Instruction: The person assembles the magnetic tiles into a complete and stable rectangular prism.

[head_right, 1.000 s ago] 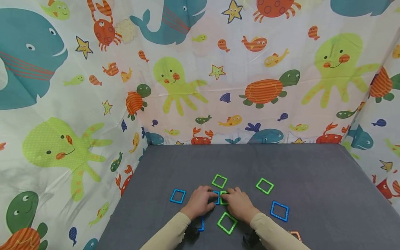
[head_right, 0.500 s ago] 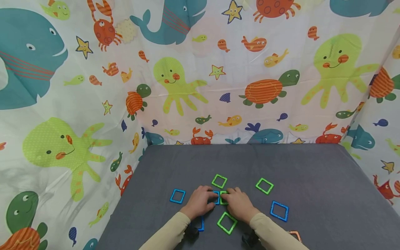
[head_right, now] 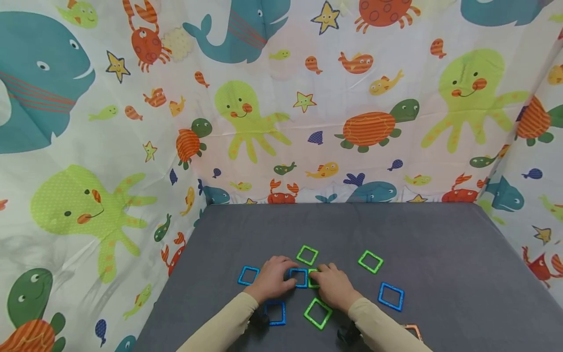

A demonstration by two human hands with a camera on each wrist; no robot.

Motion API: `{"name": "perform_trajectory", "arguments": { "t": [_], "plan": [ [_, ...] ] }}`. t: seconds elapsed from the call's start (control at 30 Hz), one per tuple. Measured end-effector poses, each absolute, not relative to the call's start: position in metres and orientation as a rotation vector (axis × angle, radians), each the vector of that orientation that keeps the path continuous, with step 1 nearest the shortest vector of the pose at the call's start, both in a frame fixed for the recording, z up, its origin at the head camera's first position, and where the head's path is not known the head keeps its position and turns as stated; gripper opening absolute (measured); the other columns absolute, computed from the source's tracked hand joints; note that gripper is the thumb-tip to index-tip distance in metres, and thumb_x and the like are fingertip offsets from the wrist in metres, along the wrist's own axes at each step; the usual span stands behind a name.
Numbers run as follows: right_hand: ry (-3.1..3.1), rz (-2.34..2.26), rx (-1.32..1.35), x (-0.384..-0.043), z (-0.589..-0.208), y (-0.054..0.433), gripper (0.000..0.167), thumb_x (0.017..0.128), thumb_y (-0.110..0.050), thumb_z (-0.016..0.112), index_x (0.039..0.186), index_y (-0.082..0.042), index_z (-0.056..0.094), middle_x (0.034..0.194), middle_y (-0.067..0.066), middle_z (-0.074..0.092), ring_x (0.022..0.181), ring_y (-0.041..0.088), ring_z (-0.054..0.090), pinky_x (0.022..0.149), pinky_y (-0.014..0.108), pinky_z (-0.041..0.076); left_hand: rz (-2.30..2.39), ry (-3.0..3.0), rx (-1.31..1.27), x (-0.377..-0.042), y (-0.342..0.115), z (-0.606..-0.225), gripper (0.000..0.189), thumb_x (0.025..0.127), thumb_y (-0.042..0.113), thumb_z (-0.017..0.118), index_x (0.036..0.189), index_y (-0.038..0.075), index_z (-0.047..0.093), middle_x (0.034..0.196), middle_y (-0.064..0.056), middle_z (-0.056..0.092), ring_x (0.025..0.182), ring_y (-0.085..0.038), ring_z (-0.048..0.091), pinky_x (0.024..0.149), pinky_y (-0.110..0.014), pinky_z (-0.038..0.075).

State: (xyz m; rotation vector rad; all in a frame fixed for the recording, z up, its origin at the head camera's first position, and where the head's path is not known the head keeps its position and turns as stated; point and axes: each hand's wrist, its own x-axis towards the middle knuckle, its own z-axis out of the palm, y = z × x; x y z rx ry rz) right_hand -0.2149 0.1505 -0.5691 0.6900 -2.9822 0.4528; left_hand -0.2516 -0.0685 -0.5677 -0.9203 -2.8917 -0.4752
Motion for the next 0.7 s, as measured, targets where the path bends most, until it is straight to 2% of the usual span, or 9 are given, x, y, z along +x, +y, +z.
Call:
{"name": "perform_trajectory", "arguments": {
  "t": [0.33, 0.7],
  "plan": [
    [-2.968, 0.485, 0.702, -0.215, -0.567, 0.152, 0.043, 0.08, 0.007, 0.066, 0.117, -0.013, 0.074, 0.117, 0.014, 0.069, 0.097, 0.034, 0.061, 0.07, 0.052, 0.056, -0.308, -2.987, -0.864, -0.27, -0.116, -0.557, 0.033, 0.092, 0.025, 0.072, 0.125, 0.018, 0.073, 0.126, -0.007, 0.068, 0.114, -0.028, 0.063, 0.094, -0.051, 0.052],
    [-2.957, 0.467, 0.711, -0.215, -0.569, 0.153, 0.041, 0.082, 0.005, 0.066, 0.118, -0.013, 0.074, 0.118, 0.014, 0.069, 0.1, 0.035, 0.062, 0.072, 0.052, 0.056, -0.281, -3.131, -0.898, -0.27, -0.149, -0.558, 0.043, 0.088, 0.022, 0.074, 0.131, 0.02, 0.07, 0.131, -0.009, 0.064, 0.118, -0.029, 0.06, 0.103, -0.051, 0.048]
  ]
}}
